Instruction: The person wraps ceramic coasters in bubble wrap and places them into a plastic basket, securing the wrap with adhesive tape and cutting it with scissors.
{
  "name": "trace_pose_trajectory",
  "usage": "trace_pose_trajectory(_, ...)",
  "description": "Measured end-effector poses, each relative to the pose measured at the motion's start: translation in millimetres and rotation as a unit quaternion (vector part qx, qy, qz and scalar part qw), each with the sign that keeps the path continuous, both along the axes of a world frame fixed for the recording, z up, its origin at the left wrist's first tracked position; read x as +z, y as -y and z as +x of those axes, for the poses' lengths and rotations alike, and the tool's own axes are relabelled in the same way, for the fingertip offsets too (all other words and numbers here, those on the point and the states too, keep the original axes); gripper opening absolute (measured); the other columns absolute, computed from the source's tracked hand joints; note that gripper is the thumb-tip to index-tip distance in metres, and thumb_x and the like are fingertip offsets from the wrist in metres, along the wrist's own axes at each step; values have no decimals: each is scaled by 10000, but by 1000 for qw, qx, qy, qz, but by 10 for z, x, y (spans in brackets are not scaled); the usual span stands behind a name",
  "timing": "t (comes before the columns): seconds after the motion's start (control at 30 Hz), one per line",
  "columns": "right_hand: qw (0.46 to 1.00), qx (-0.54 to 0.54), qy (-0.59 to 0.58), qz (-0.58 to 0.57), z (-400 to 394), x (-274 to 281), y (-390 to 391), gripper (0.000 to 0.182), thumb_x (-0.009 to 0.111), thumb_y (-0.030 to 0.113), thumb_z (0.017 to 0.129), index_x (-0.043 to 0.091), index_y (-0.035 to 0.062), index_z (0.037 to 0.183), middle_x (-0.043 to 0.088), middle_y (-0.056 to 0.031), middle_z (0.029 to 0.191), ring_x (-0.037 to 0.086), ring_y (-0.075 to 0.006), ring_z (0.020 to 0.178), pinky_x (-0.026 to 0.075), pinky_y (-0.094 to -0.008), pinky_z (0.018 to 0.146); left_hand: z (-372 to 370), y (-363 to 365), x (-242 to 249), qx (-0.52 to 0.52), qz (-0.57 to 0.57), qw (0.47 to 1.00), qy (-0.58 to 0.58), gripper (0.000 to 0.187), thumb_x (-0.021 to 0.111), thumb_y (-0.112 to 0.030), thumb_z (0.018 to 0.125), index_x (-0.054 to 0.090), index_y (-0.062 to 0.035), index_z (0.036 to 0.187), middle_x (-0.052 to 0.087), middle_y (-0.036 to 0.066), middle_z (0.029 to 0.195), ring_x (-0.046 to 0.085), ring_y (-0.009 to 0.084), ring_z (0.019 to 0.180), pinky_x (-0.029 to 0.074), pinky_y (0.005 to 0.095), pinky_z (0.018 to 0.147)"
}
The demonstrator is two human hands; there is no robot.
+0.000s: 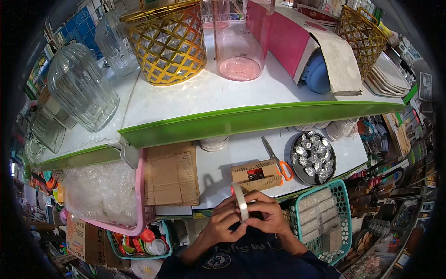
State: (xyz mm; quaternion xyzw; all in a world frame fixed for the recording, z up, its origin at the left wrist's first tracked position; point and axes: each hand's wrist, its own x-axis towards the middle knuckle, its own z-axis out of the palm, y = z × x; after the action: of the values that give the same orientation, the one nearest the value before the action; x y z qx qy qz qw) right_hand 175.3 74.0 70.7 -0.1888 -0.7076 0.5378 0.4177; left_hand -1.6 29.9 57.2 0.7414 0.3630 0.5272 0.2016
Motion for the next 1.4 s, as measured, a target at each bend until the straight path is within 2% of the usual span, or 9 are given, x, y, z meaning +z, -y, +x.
trace_pose_trajectory(0.13, 996, -30, -39, -72, -38, -100, -65, 397, 731, 215, 845, 645, -9, 1160, 617, -154, 1134, 599, -243, 1044, 460, -341, 904, 7, -13, 98, -6, -24, 1000, -4, 197, 692, -61, 754, 663, 36, 923, 671, 158, 938, 653, 327, 937, 489, 453, 920)
trace_pose_trajectory(0.3, 990, -23, -50, -131, -104, -143, -132, 644, 453, 527, 973, 562, -37, 1262, 609, -133, 1153, 586, -218, 1031, 450, -340, 906, 14, -22, 115, -9, -57, 998, -17, 308, 663, -46, 791, 632, 43, 1084, 679, 156, 961, 651, 306, 938, 506, 416, 883)
trace_pose_trajectory(0.4, 971, -6, -127, -204, -188, -60, -165, 670, 433, 534, 978, 544, -54, 1280, 602, -120, 1158, 582, -213, 1018, 448, -341, 915, 8, -3, 147, 13, -116, 993, -5, 318, 639, -26, 822, 616, 38, 1132, 694, 146, 984, 665, 284, 937, 524, 373, 844)
trace_pose_trajectory(0.7, 993, 44, -42, -104, -78, -111, -322, 411, 594, 255, 966, 574, -40, 1250, 593, -143, 1176, 560, -174, 1074, 449, -313, 908, 73, 32, 184, 16, -229, 967, 107, 283, 671, -47, 850, 632, 25, 1121, 730, 108, 907, 706, 257, 890, 538, 343, 796)
trace_pose_trajectory(0.77, 986, 7, -88, -143, -97, -108, -312, 424, 612, 310, 951, 603, -51, 1174, 627, -113, 1085, 611, -162, 928, 498, -274, 768, 74, -16, 166, 10, -190, 978, 84, 286, 674, -42, 845, 631, 27, 1120, 729, 109, 909, 701, 258, 895, 534, 347, 810)
trace_pose_trajectory(0.93, 948, 1, -127, -293, -69, -147, -273, 348, 577, 252, 977, 608, -34, 1174, 674, -67, 999, 617, -106, 868, 509, -241, 736, 160, -63, 250, 27, -118, 991, 60, 301, 683, -34, 832, 628, 34, 1120, 726, 108, 923, 687, 262, 909, 522, 357, 845)
trace_pose_trajectory(1.03, 927, 20, -124, -353, -39, -226, -292, 358, 525, 253, 998, 596, -34, 1201, 661, -95, 1087, 610, -124, 946, 509, -272, 808, 155, -29, 181, 7, -150, 987, 48, 310, 686, -34, 832, 623, 39, 1127, 725, 111, 940, 693, 262, 883, 531, 349, 816)
trace_pose_trajectory(1.13, 954, 33, -117, -275, -66, -243, -294, 386, 508, 248, 994, 567, -29, 1256, 617, -129, 1211, 599, -160, 1025, 492, -313, 887, 156, 7, 138, 11, -171, 983, 72, 301, 685, -24, 833, 625, 40, 1121, 724, 119, 940, 698, 261, 864, 539, 341, 789)
trace_pose_trajectory(1.4, 961, 129, -113, -215, -34, -99, -192, 530, 604, 167, 925, 440, -63, 1374, 472, -197, 1404, 483, -241, 1272, 384, -384, 1060, 187, 135, 108, 49, -176, 971, 155, 279, 677, -20, 842, 626, 49, 1107, 718, 143, 885, 712, 239, 795, 552, 324, 734)
